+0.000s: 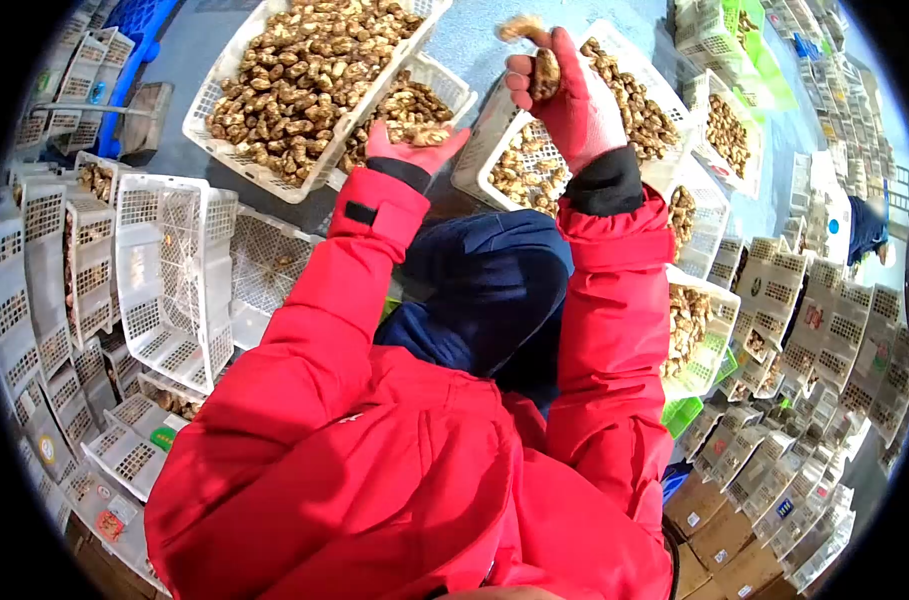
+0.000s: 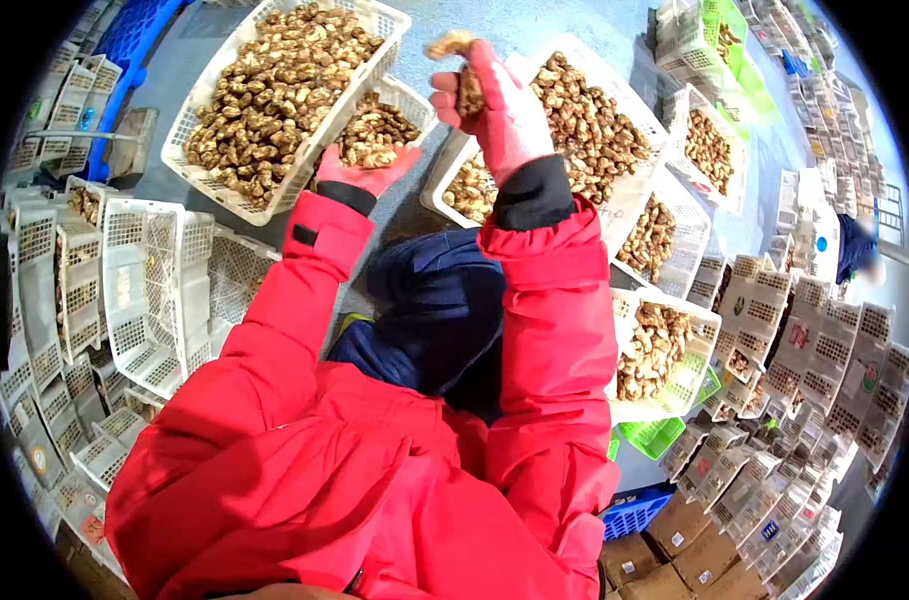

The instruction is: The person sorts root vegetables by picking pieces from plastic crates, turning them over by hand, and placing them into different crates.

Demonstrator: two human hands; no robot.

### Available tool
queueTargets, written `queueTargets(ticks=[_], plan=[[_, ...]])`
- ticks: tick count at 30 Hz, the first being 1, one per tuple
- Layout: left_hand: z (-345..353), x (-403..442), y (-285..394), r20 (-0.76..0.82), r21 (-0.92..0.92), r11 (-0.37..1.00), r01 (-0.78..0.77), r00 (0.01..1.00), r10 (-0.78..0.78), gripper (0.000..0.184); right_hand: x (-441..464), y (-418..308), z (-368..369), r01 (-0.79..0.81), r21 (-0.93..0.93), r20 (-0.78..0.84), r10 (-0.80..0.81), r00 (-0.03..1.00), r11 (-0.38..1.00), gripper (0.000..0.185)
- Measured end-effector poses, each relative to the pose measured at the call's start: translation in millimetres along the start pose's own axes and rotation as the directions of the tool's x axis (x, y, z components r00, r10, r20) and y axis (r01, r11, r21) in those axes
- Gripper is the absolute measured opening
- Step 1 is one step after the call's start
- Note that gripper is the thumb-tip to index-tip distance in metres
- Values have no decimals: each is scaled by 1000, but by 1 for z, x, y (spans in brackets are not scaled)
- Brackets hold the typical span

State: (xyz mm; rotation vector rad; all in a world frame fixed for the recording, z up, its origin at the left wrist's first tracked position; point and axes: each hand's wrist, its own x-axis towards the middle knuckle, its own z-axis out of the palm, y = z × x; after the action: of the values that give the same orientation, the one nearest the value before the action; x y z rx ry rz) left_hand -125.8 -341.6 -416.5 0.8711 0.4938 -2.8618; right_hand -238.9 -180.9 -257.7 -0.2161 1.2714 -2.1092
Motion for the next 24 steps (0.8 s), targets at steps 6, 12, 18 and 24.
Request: queueTargets(ticks=[6,12,18,24], plan=[[10,-32,-8,-165,413,904,107,985,-42,74,-24,16,-7,-147,-70,-2,147,989,987,39],[77,-48,-62,229,861,503,-77,941,-249,42,-47,29,-3,221,-956,150,-330,932,190,52],[65,-48,-80,270,832,535,-146,950,-160,35,-70,31,-7,199,-826,-4,-359,933,527,59],[67,-53,-95,240,808,579,-109,959,-154,37,-86,18,-19,163,-441,-189,-269,944,883,46]])
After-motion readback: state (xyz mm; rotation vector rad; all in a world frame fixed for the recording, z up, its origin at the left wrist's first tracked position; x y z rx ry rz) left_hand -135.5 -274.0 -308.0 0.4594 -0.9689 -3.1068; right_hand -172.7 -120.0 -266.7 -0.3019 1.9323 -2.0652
